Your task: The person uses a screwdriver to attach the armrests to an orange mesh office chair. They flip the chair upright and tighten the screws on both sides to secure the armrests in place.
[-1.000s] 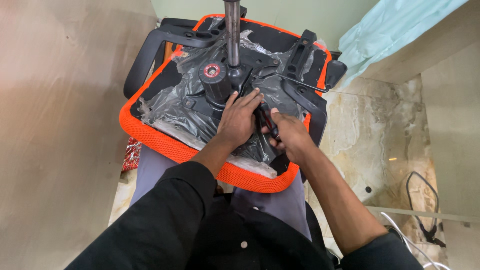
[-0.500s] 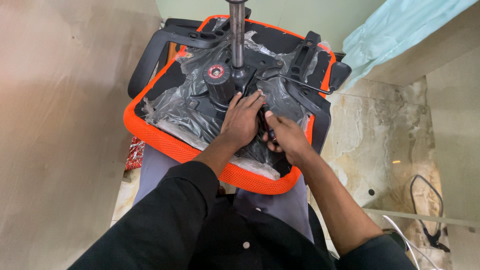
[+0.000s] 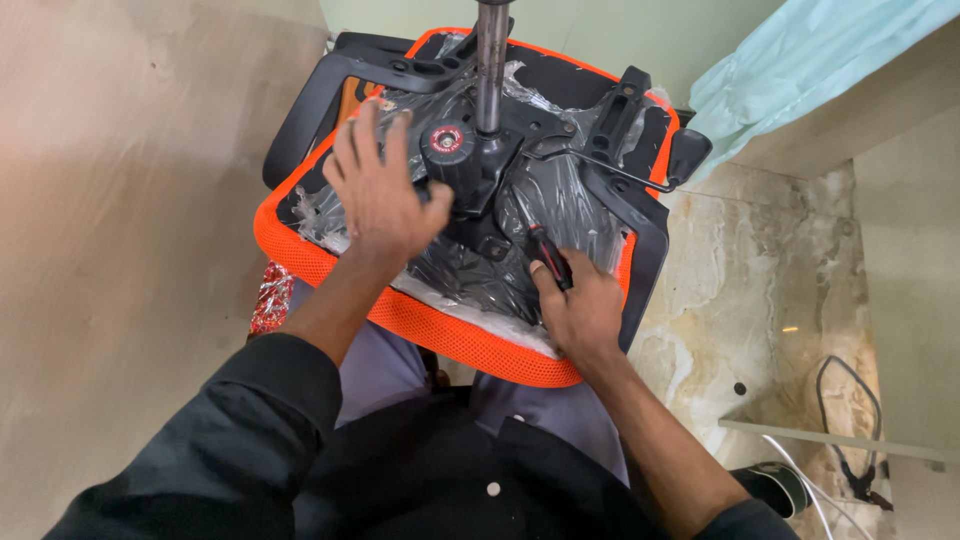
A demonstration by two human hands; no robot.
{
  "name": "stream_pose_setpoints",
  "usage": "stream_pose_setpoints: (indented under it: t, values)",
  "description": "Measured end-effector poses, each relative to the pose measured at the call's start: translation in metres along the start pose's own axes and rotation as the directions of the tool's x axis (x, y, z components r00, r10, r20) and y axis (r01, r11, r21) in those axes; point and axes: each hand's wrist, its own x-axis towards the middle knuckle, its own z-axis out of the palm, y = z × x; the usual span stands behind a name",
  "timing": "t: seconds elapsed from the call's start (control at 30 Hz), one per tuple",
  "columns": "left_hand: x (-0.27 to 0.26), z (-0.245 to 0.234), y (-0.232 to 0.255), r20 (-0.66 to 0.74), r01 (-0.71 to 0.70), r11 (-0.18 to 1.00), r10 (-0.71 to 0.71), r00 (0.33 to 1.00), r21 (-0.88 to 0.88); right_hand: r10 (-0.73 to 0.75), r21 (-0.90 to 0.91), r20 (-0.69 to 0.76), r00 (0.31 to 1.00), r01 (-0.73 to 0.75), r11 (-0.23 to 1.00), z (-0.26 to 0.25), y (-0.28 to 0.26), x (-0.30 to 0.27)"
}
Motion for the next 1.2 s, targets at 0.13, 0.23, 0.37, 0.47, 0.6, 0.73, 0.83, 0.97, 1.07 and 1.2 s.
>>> stream_pose_setpoints:
  t: [0.13, 0.23, 0.37, 0.47, 0.6, 0.73, 0.83, 0.97, 1.07, 1.2]
  values:
    - [-0.008, 0.024, -0.033, 0.6, 0.479, 0.84, -0.252, 0.759, -0.254, -0.172, -0.01, -0.121, 0.978, 0.172, 0.985, -0.003, -0.003, -0.006]
    - [-0.02, 0.048, -0.038, 0.532, 0.265, 0.957, -0.166, 0.83, -0.114, -0.204, 0.048, -0.205, 0.957, 0.218, 0.975, -0.005, 0.001, -0.009]
    - [-0.01, 0.052, -0.059, 0.563, 0.188, 0.973, -0.079, 0.822, -0.138, -0.208, 0.132, -0.257, 0.944, 0.248, 0.96, -0.009, 0.0, -0.014]
    - [0.002, 0.059, -0.061, 0.596, 0.223, 0.965, -0.1, 0.797, -0.136, -0.164, 0.16, -0.242, 0.956, 0.206, 0.965, -0.017, -0.002, -0.017]
    - [-0.006, 0.063, -0.053, 0.544, 0.24, 0.954, -0.108, 0.832, -0.178, -0.117, 0.164, -0.237, 0.965, 0.158, 0.974, -0.024, -0.001, -0.024]
    - [-0.017, 0.06, -0.046, 0.5, 0.273, 0.933, -0.126, 0.857, -0.234, -0.106, 0.234, -0.237, 0.966, 0.163, 0.959, -0.032, -0.009, -0.027]
    - [-0.024, 0.05, -0.042, 0.487, 0.265, 0.933, -0.118, 0.866, -0.245, -0.182, 0.191, -0.273, 0.945, 0.238, 0.952, -0.042, -0.021, -0.033]
    - [-0.032, 0.034, -0.029, 0.482, 0.28, 0.929, -0.135, 0.866, -0.242, -0.27, 0.17, -0.273, 0.923, 0.322, 0.931, -0.059, -0.042, -0.03]
    - [-0.038, 0.023, -0.018, 0.485, 0.286, 0.931, -0.146, 0.862, -0.228, -0.297, 0.187, -0.276, 0.914, 0.354, 0.917, -0.069, -0.053, -0.027]
    - [-0.045, 0.011, -0.009, 0.453, 0.266, 0.934, -0.134, 0.881, -0.24, -0.307, 0.257, -0.207, 0.929, 0.354, 0.899, -0.069, -0.064, -0.015]
